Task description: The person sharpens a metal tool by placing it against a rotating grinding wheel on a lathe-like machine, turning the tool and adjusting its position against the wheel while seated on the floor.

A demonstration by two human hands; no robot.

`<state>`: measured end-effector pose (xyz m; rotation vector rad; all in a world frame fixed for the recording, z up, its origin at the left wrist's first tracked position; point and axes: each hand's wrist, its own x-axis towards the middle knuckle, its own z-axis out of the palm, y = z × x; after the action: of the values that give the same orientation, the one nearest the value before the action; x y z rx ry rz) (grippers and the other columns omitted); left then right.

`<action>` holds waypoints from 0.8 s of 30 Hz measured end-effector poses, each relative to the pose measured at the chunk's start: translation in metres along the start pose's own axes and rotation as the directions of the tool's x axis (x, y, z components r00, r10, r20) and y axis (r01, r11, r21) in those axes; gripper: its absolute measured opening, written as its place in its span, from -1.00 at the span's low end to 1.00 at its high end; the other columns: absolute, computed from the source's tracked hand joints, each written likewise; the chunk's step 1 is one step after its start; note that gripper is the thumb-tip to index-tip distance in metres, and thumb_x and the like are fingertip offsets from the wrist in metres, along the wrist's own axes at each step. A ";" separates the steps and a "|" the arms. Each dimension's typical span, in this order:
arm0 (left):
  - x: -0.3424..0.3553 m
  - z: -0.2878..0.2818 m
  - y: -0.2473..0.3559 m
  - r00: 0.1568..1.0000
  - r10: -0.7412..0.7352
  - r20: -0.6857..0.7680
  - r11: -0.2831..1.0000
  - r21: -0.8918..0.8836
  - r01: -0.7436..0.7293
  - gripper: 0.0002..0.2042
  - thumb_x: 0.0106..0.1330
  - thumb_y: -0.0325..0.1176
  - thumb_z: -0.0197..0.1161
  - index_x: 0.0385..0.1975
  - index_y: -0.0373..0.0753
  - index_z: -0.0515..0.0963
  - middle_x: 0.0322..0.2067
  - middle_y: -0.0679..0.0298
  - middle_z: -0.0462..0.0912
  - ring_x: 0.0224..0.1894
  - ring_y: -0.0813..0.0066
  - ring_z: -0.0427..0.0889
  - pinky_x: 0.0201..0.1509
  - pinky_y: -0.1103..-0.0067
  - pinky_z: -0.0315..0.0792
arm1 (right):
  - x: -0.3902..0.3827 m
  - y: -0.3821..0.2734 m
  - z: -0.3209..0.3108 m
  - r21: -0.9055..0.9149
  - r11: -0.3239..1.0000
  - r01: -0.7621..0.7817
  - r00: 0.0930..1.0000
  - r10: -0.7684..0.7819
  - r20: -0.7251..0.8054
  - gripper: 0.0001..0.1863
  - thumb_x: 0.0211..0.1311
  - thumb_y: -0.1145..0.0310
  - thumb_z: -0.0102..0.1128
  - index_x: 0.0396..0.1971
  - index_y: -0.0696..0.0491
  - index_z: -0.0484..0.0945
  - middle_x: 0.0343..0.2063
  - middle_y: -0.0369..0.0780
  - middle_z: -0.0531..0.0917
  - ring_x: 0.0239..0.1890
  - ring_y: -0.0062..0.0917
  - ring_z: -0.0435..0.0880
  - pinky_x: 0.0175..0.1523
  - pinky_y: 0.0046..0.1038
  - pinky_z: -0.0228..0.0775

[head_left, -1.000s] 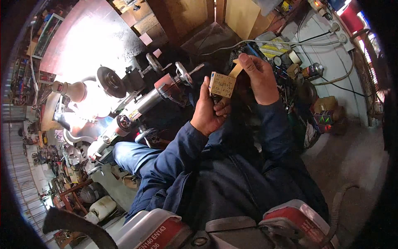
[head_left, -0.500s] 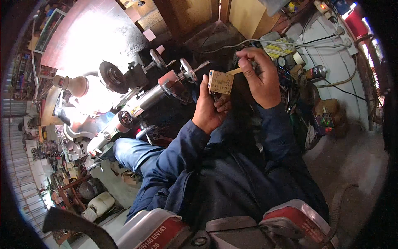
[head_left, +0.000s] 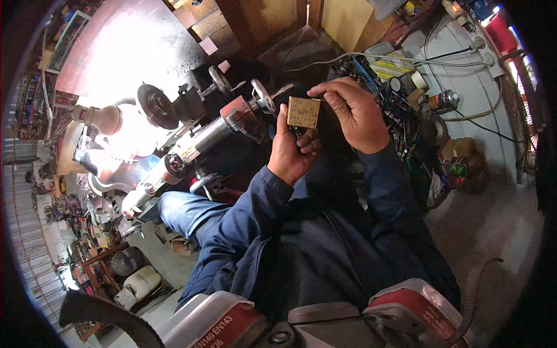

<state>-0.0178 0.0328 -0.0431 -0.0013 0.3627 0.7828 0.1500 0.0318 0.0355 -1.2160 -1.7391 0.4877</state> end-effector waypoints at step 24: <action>-0.001 0.000 -0.006 0.997 0.022 -0.073 1.000 0.014 -0.021 -0.47 0.45 0.25 -0.04 -0.04 -0.15 0.46 -0.51 0.46 0.37 -0.72 0.77 0.18 -0.68 0.78 0.14 | 0.001 0.001 -0.001 -0.009 1.000 -0.013 0.990 0.014 0.139 -0.70 0.51 0.26 -0.04 0.00 0.10 0.58 -0.24 -0.07 0.65 -0.14 -0.18 0.64 0.00 -0.28 0.46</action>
<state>-0.0145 0.0282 -0.0431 -0.0137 0.4378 0.8028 0.1516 0.0325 0.0360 -1.2246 -1.8528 0.5862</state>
